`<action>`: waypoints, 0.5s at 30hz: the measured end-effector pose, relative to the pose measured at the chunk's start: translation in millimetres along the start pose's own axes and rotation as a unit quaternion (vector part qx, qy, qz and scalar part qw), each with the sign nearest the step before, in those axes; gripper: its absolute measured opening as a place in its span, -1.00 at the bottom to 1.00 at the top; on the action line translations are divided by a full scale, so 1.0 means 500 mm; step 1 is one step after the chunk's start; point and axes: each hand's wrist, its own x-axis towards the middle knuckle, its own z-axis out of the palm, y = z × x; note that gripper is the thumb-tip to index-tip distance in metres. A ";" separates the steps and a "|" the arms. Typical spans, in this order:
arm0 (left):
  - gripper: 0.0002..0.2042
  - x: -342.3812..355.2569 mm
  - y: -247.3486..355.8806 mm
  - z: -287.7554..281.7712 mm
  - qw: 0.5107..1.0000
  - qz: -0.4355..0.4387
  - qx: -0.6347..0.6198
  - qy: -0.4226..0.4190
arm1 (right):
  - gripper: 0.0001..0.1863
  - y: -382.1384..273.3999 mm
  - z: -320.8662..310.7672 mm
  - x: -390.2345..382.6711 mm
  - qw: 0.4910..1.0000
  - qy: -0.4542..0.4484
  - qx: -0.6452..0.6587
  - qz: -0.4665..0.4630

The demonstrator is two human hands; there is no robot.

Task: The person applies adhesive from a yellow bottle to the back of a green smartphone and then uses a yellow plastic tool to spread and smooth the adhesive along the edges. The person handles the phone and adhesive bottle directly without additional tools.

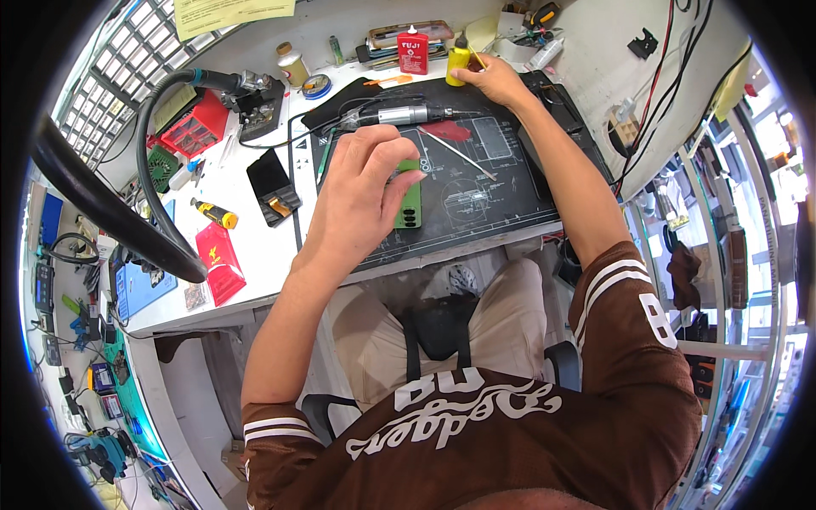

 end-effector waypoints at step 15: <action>-0.63 0.003 -0.005 0.000 1.000 0.005 0.009 -0.008 | -0.27 -0.020 -0.027 -0.055 0.999 0.035 -0.041 0.005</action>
